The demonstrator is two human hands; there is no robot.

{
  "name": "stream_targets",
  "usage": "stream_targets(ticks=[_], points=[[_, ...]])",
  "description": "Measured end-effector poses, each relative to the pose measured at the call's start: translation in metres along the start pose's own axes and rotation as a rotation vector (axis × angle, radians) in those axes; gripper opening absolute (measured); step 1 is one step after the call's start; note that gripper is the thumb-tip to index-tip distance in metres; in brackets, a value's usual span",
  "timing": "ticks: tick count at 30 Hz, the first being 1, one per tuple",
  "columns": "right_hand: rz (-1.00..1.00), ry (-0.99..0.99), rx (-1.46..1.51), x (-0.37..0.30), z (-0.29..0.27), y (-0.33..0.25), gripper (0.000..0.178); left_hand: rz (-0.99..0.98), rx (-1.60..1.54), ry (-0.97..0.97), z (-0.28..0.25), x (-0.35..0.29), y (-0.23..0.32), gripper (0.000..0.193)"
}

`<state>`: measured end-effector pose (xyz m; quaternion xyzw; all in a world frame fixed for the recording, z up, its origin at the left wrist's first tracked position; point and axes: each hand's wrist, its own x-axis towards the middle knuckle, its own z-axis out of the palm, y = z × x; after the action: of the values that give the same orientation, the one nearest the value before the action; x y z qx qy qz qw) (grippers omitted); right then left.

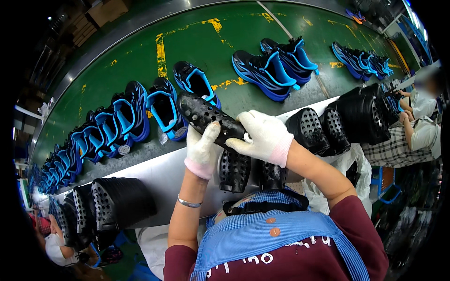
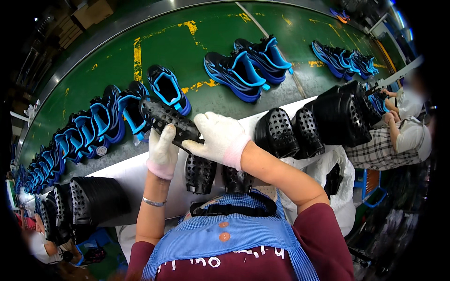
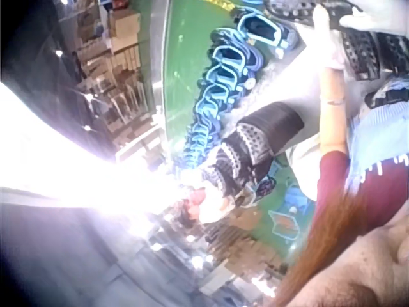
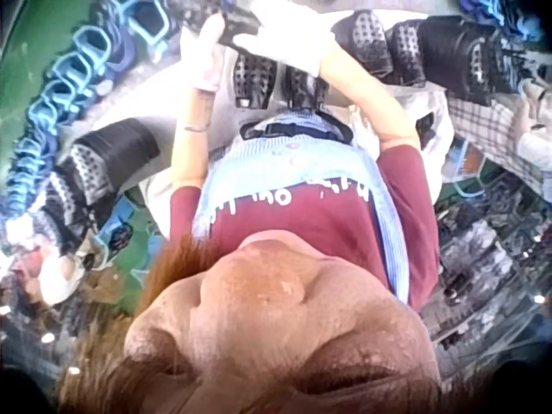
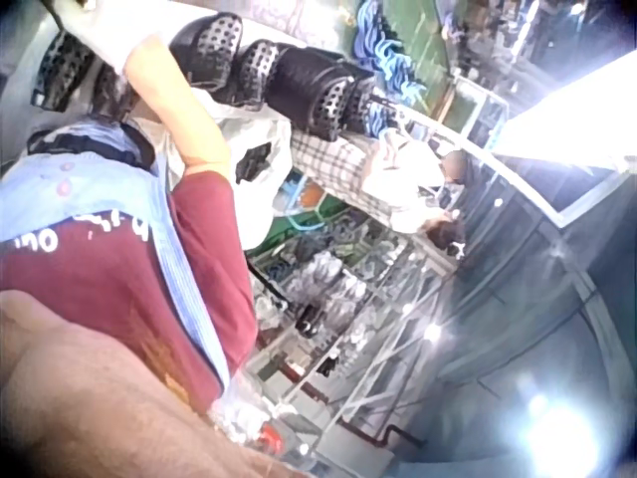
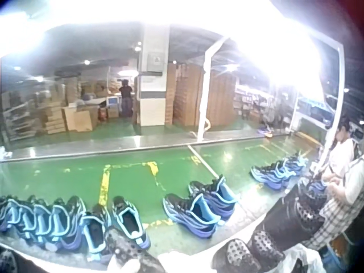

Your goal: The person assembles shoes by inserting black perforated components into the interiors of blue and black sneakers on a factory assembly line.

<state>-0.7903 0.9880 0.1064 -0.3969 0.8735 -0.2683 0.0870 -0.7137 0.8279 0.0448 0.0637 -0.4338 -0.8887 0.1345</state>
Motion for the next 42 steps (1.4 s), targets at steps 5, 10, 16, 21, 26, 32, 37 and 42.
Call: stream_targets(ticks=[5,10,16,21,26,32,37,42], points=[[-0.039,0.096,-0.037,0.014,0.003,-0.003,0.040,-0.029,-0.078,-0.017,-0.001,0.010,0.001,0.036],[-0.031,0.072,-0.004,0.030,0.000,-0.001,0.035,-0.120,-0.185,-0.029,-0.006,0.022,0.000,0.033],[0.049,-0.092,0.075,0.065,-0.029,0.013,0.044,0.052,0.815,0.042,-0.044,0.040,-0.006,0.038],[0.093,-0.372,-0.022,0.125,-0.048,0.039,0.061,0.233,1.259,0.030,-0.055,0.054,-0.013,0.041],[0.083,-0.519,-0.181,0.182,-0.043,0.029,0.062,0.376,1.395,0.032,-0.072,0.078,-0.028,0.030],[0.047,-0.442,-0.438,0.203,0.027,-0.005,0.039,0.138,1.486,0.018,-0.072,0.083,-0.017,0.028],[0.139,-0.298,-0.345,0.217,0.090,0.001,0.026,-0.231,1.622,-0.047,-0.076,0.108,-0.014,0.023],[0.298,-0.316,-0.139,0.244,0.120,0.014,0.028,-0.354,1.768,-0.500,-0.128,0.142,-0.048,0.038]])
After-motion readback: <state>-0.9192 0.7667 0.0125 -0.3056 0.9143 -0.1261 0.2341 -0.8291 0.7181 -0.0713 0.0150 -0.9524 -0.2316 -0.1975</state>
